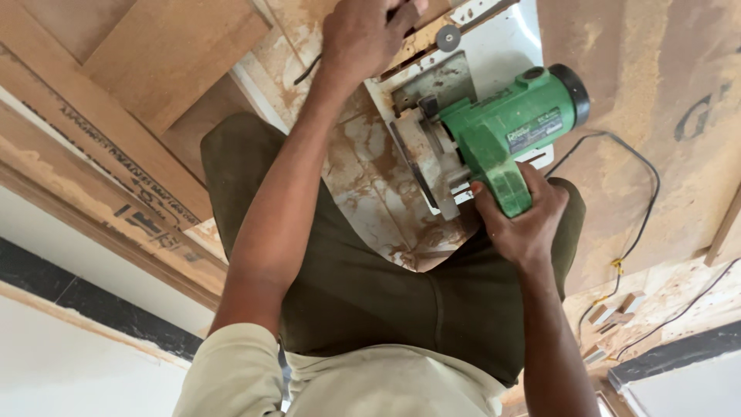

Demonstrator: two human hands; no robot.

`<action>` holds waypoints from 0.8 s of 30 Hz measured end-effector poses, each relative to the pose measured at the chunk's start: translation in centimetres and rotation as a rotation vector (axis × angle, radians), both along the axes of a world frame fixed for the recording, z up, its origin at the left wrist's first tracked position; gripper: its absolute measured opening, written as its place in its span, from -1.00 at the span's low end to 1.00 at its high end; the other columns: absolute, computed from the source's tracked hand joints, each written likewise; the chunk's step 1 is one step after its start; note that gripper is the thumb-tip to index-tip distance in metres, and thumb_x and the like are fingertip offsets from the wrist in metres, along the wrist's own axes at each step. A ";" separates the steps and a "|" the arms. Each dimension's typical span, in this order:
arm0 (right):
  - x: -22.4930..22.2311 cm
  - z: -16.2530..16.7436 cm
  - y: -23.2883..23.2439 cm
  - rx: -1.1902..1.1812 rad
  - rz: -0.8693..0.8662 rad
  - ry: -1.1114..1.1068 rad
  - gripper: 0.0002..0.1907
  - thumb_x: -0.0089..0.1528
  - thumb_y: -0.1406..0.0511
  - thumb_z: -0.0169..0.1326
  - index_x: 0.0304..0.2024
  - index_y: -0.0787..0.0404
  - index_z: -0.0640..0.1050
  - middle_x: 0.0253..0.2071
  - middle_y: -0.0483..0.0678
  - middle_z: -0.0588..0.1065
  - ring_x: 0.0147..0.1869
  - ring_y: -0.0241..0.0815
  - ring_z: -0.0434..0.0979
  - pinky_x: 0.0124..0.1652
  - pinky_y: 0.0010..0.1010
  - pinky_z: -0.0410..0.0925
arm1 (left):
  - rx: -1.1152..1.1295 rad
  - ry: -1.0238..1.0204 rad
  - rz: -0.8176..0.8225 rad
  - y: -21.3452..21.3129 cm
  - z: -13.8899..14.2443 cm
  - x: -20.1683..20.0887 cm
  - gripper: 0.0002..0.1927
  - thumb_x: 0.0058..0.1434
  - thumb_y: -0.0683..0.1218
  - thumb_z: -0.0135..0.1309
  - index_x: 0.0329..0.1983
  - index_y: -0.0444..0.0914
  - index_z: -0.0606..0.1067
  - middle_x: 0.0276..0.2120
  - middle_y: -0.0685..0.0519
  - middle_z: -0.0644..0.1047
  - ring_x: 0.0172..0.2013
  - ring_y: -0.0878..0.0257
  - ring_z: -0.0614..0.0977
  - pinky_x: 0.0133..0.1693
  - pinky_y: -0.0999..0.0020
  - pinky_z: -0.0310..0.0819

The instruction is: The person sits on the floor and uses a screwdriver to loosen and adjust the blade of a circular saw mounted on a small table, then measures a wood strip with a tape measure and marks a white board with a pencil using a ruler.

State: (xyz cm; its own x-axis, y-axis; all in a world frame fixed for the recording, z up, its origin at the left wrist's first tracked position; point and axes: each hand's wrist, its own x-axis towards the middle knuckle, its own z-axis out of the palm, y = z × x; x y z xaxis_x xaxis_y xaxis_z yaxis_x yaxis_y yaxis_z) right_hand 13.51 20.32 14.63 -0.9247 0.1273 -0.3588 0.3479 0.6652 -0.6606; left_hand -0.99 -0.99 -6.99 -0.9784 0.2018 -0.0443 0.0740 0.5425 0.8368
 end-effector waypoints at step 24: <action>-0.6 0.4 -0.5 -0.021 -0.005 0.055 -0.70 0.16 0.25 0.32 -0.17 0.33 0.61 -0.40 0.12 0.58 -0.34 -0.03 0.66 -0.27 -0.27 0.47 | -0.423 0.405 0.152 -2.2 4.3 2.0 -0.63 0.52 0.15 -0.04 -0.11 -0.23 0.55 -0.15 -0.05 0.55 0.00 0.03 0.49 0.02 -0.05 0.44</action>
